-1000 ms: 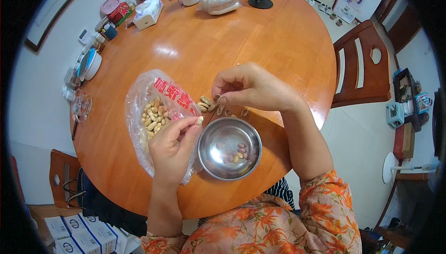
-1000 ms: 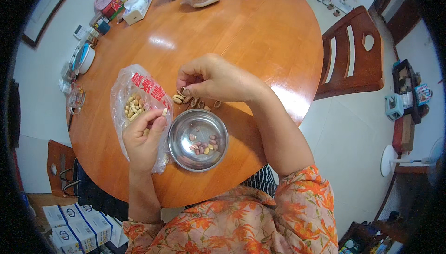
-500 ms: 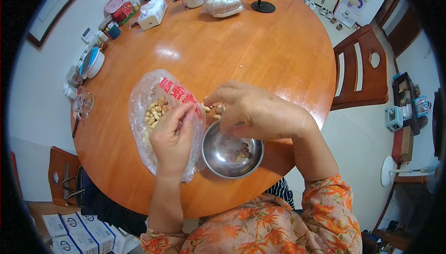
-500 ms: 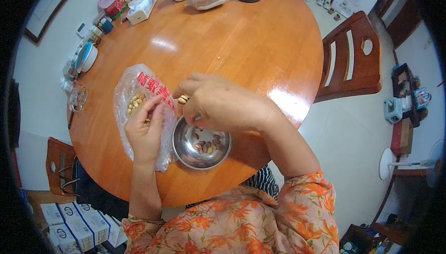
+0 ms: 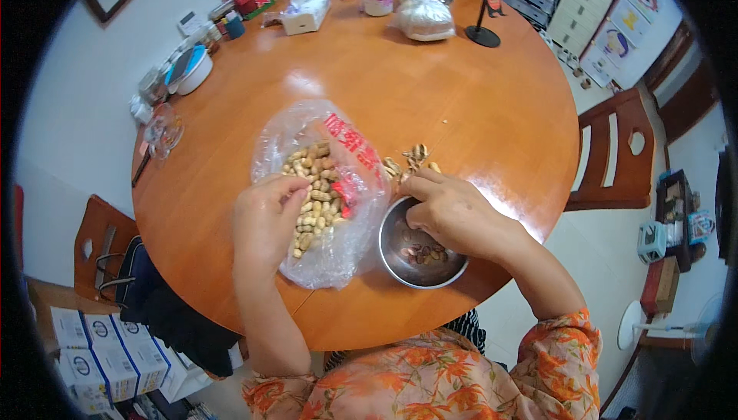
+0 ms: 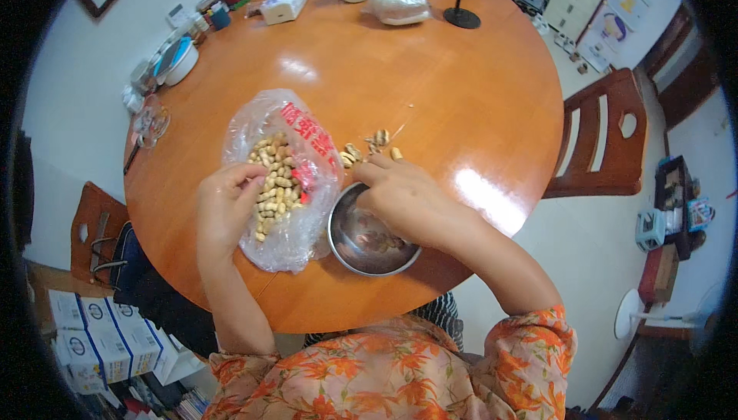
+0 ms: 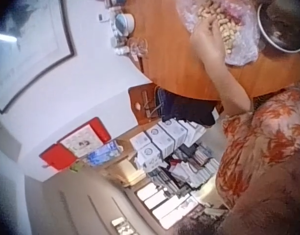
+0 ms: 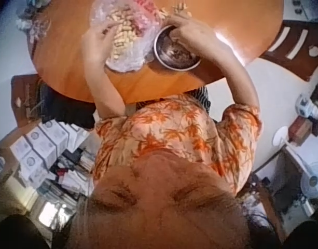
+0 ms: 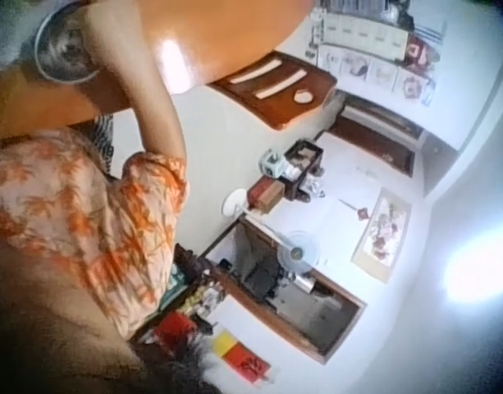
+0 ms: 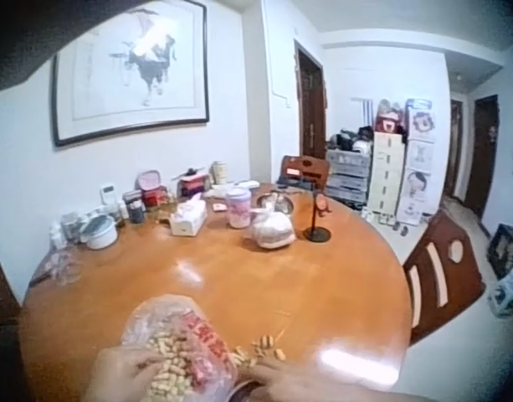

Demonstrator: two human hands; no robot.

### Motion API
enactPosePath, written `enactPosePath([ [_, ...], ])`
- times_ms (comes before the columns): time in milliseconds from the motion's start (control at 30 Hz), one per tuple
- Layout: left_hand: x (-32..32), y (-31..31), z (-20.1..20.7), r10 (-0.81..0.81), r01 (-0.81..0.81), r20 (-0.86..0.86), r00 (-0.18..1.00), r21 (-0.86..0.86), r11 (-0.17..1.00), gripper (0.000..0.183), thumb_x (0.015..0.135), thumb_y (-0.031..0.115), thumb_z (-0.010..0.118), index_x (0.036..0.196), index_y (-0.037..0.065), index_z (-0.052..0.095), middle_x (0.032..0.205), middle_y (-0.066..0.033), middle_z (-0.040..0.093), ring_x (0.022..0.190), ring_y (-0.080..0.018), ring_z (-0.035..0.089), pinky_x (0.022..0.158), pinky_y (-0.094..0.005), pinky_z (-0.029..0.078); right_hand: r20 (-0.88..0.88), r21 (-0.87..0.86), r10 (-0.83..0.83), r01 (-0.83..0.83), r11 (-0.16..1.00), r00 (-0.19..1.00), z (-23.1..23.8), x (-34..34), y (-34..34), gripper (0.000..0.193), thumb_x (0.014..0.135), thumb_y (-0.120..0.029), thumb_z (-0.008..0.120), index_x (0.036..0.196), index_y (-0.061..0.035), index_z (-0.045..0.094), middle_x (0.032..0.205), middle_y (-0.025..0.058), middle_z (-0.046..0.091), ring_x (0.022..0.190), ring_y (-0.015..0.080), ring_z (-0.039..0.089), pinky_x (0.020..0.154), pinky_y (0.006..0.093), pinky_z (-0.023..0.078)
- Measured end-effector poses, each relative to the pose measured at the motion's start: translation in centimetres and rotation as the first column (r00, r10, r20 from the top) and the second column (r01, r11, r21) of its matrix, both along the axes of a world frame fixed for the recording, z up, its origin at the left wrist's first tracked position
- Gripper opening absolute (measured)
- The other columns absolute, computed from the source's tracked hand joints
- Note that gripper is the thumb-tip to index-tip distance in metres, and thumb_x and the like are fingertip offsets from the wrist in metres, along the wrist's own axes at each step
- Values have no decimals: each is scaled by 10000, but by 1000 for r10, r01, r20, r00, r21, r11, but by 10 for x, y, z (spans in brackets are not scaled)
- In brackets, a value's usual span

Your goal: Peel roasted peanuts from their shells and place the nuts in a bowl.

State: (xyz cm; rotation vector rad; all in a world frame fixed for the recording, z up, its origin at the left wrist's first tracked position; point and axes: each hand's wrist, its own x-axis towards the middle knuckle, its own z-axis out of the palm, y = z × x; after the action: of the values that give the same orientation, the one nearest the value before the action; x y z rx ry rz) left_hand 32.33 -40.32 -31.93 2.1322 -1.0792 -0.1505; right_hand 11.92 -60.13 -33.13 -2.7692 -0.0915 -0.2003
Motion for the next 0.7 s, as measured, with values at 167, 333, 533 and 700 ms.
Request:
enactPosePath([
  [167,9,0,-16,-138,126,173,975,80,989,187,810,29,689,992,7,726,930,-141,707,820,-263,667,755,-337,520,68,-34,33,-30,999,997,0,5,4,77,712,-101,673,754,-40,694,1166,86,630,1159,276,561,898,374,510],
  [333,3,-9,-22,-223,184,258,940,166,969,224,775,43,711,999,43,722,1003,-139,677,944,-340,647,839,-403,517,185,-7,124,-125,992,975,18,3,2,137,731,-43,673,865,-27,695,1189,114,613,1136,305,561,928,394,484],
  [533,-1,-17,-19,-144,97,229,963,207,974,163,773,47,718,935,41,699,969,-143,651,949,-348,638,821,-425,506,312,333,-274,165,928,910,37,24,-21,101,849,-11,673,928,-18,611,1193,134,614,1125,317,598,926,384,493],
  [700,1,-20,-26,-90,65,246,965,106,992,123,855,66,677,965,23,643,928,-147,640,885,-333,647,783,-423,506,255,370,-373,266,890,892,35,48,-21,120,832,2,652,952,-3,645,1040,144,646,989,322,639,829,396,520],
])
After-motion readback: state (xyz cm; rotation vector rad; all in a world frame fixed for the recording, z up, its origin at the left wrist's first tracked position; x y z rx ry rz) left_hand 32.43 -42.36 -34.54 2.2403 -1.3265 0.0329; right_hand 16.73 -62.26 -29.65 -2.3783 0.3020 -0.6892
